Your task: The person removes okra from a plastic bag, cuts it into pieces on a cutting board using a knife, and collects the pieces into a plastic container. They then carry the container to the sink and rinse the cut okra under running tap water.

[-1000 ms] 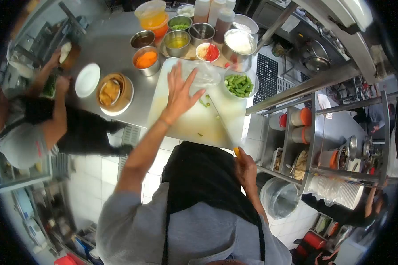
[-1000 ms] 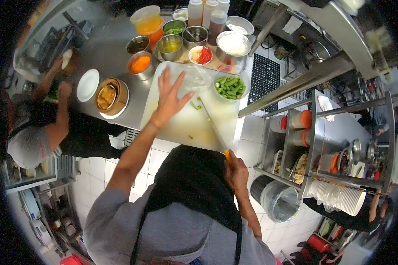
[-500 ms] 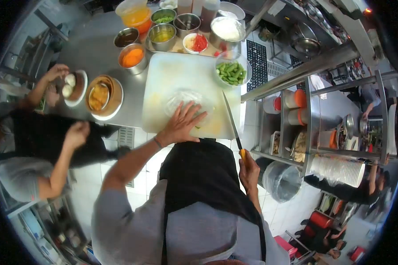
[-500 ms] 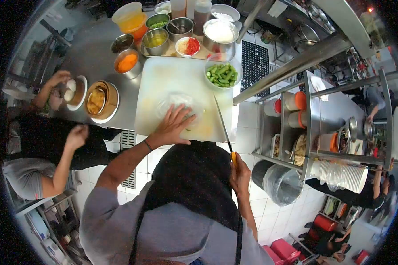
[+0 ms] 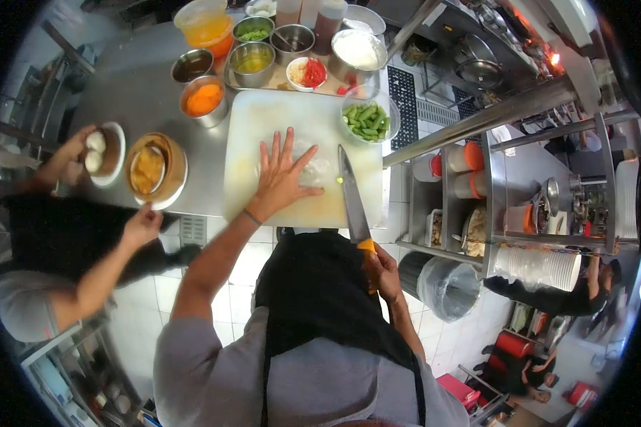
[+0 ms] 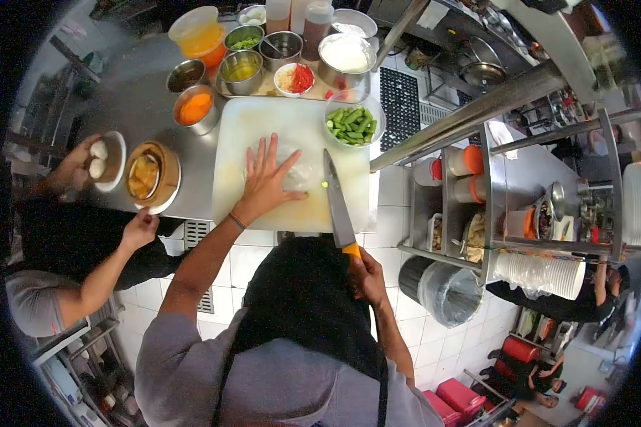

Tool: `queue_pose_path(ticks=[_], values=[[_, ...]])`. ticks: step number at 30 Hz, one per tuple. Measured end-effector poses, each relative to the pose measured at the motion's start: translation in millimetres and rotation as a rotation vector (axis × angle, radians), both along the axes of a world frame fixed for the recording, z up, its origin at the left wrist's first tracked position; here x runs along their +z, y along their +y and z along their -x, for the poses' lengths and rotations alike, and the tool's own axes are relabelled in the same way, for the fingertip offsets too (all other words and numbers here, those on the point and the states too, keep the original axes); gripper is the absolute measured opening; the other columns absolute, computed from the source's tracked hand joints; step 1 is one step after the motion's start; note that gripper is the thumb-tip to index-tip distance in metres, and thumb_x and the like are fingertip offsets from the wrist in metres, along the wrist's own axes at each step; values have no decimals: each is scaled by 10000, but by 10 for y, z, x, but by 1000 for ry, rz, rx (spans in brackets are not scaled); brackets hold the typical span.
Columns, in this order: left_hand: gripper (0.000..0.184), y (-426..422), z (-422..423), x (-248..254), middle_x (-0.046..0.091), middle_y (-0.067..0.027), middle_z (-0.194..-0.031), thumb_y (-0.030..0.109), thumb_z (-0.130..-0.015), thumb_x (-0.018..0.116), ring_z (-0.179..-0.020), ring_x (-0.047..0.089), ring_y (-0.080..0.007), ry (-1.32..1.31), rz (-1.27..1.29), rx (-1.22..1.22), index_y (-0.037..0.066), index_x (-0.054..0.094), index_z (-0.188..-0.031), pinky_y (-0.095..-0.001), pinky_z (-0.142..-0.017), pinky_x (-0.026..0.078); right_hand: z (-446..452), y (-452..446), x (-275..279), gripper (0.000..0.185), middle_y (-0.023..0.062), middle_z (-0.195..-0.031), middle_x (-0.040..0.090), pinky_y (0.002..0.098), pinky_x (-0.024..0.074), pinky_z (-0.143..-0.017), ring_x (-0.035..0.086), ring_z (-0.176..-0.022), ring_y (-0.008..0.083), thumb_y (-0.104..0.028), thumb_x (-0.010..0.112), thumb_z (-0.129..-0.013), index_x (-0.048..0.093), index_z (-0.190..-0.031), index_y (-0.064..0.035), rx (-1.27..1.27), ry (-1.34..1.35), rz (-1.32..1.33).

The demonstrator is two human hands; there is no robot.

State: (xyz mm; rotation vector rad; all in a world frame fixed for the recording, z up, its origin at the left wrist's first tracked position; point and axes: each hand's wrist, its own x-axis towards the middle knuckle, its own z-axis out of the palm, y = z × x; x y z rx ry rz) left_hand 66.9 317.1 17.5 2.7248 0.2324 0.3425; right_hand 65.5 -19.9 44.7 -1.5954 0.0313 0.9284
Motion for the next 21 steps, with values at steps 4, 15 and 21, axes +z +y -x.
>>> queue_pose_path(ticks=[4, 15, 21], values=[[886, -401, -97, -120, 164, -300, -1568, 657, -704, 733, -1438, 129, -522, -129, 133, 85, 210, 498, -1432, -687, -1120, 72, 41, 86, -156, 450, -31, -757, 533, 211, 396, -460, 456, -534, 51, -280, 532, -1023, 479, -1420, -74, 31, -15, 5], [459, -920, -301, -318, 332, -289, -1501, 95, -910, 610, -1413, 294, -446, -481, 489, 393, 21, 489, -1346, -568, -1141, 244, 221, 683, 18, 476, 0, -761, 528, 197, 387, -455, 469, -550, 54, -228, 500, -1035, 394, -1468, -60, 179, -181, 90], [438, -673, -7, -119, 424, -209, -1459, 120, -1011, 476, -1265, 487, -275, -673, 1125, 666, -31, 405, -1416, -354, -1062, 381, 261, 906, 353, 419, 287, -966, 629, 422, 509, -764, 656, -891, 391, -92, 561, -969, 467, -1362, 20, 392, -613, 130]])
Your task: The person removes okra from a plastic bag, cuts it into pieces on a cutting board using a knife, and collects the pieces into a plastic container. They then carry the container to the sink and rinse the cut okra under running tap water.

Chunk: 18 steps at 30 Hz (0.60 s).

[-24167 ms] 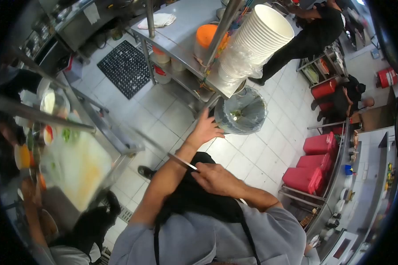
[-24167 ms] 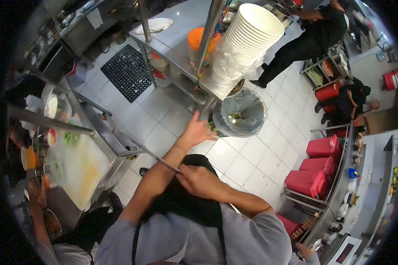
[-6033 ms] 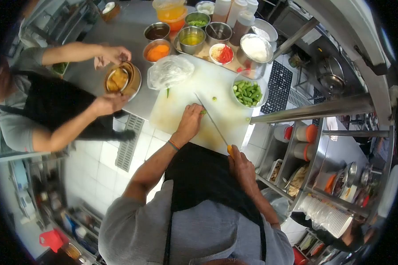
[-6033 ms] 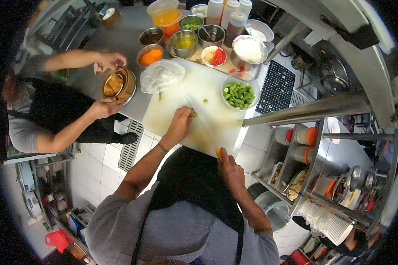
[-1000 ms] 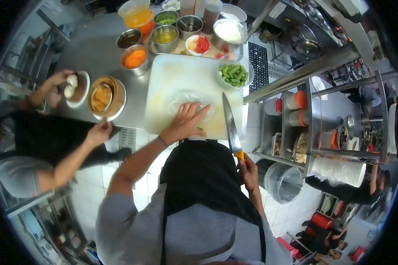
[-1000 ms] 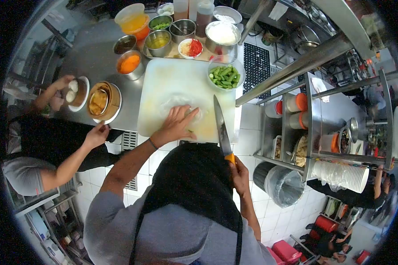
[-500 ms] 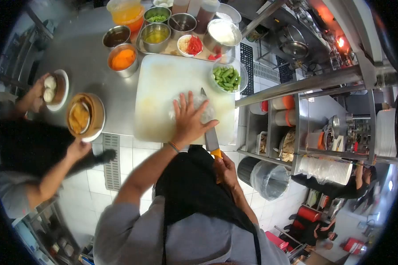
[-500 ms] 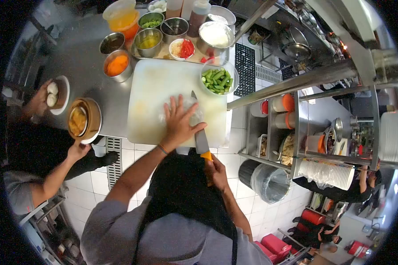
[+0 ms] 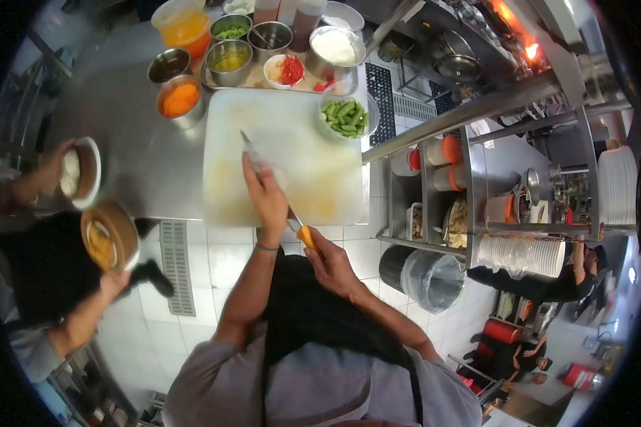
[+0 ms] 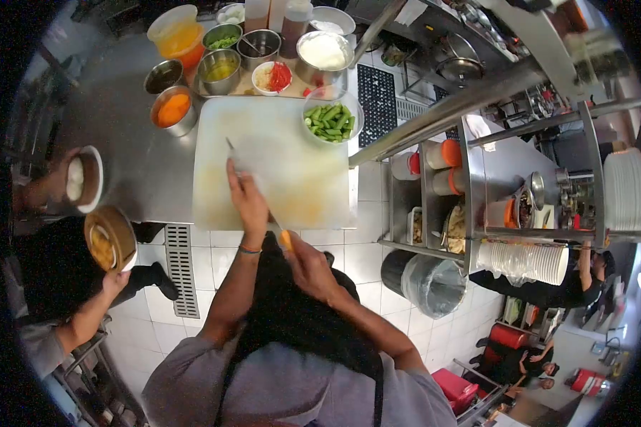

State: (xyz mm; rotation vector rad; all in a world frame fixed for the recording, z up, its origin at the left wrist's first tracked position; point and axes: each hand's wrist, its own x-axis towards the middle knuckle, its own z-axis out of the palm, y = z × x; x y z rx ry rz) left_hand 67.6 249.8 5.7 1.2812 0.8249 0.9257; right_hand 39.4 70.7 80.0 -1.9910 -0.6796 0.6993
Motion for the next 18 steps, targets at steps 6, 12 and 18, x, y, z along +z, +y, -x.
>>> queue_pose_path(ticks=[6, 12, 18], values=[[257, 356, 231, -482, 638, -72, -1063, 148, -1013, 489, -935, 599, -158, -135, -2, 82, -13, 584, -1189, -287, -829, 492, -102, -112, 335, 418, 213, -943, 654, 351, 512, -751, 675, -853, 256, -141, 565, -989, 474, -1376, -10, 162, 43, 7], [182, 316, 868, -172, 629, -5, -977, 167, -979, 549, -749, 586, -126, -175, 393, 201, 54, 624, -1100, -262, -618, 487, -271, -632, 106, 441, 186, -876, 636, 458, 519, -658, 646, -733, 373, -133, 599, -944, 505, -1374, -105, 52, -450, 37], [241, -441, 1215, 155, 637, -50, -968, 130, -914, 584, -765, 615, -165, -65, 521, -117, 56, 587, -1143, -299, -596, 504, -995, -22, -566, 379, 164, -942, 604, 479, 515, -671, 630, -786, 367, -147, 542, -904, 576, -1281, -124, 101, -708, 15]])
